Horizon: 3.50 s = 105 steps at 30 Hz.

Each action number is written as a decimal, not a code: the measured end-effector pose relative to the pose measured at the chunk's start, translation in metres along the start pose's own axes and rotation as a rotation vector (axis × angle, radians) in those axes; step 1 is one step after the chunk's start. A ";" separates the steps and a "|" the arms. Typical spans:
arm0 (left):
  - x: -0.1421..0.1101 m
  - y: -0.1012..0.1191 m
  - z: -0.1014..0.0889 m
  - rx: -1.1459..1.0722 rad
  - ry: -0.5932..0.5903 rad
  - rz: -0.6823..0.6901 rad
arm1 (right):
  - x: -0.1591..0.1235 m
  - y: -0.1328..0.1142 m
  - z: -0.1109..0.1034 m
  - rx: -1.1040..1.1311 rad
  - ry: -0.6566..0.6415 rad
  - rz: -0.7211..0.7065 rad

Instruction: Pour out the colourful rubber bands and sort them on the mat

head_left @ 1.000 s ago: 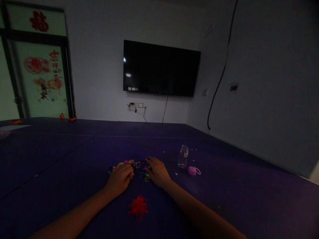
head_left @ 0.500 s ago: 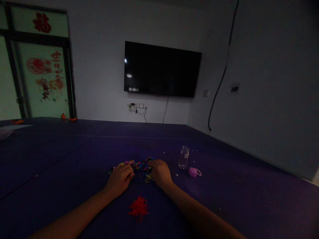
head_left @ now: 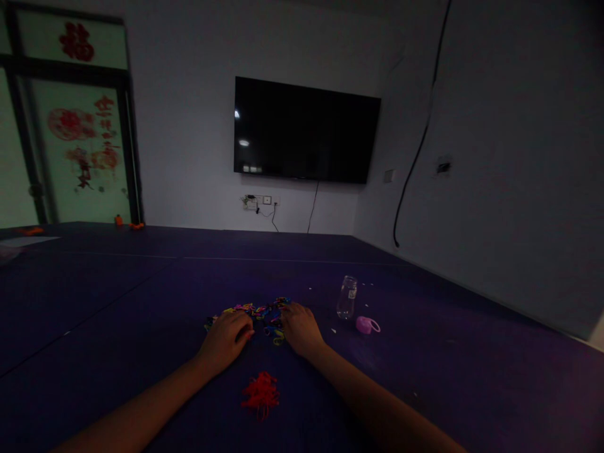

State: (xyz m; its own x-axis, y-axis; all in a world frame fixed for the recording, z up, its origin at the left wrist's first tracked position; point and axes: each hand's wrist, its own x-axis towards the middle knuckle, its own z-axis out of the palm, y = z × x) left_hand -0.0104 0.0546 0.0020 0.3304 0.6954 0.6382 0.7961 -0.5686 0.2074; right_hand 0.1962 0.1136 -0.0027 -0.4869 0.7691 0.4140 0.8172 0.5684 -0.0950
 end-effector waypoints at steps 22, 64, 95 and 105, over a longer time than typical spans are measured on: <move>-0.001 -0.001 0.000 0.008 -0.017 0.020 | 0.001 0.001 0.000 0.048 -0.086 0.027; -0.001 -0.002 0.001 0.005 -0.020 0.020 | 0.000 -0.003 -0.005 0.143 -0.009 -0.027; -0.002 -0.002 0.000 0.011 -0.021 0.040 | 0.001 0.009 0.005 0.474 0.223 -0.007; -0.002 -0.001 0.001 0.034 -0.007 0.101 | -0.006 -0.014 0.003 0.407 0.147 -0.211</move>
State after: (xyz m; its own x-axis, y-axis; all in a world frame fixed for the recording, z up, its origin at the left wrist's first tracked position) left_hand -0.0116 0.0540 -0.0004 0.4129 0.6385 0.6495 0.7755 -0.6204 0.1168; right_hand 0.1870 0.1023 -0.0061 -0.5565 0.5915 0.5835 0.5037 0.7987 -0.3291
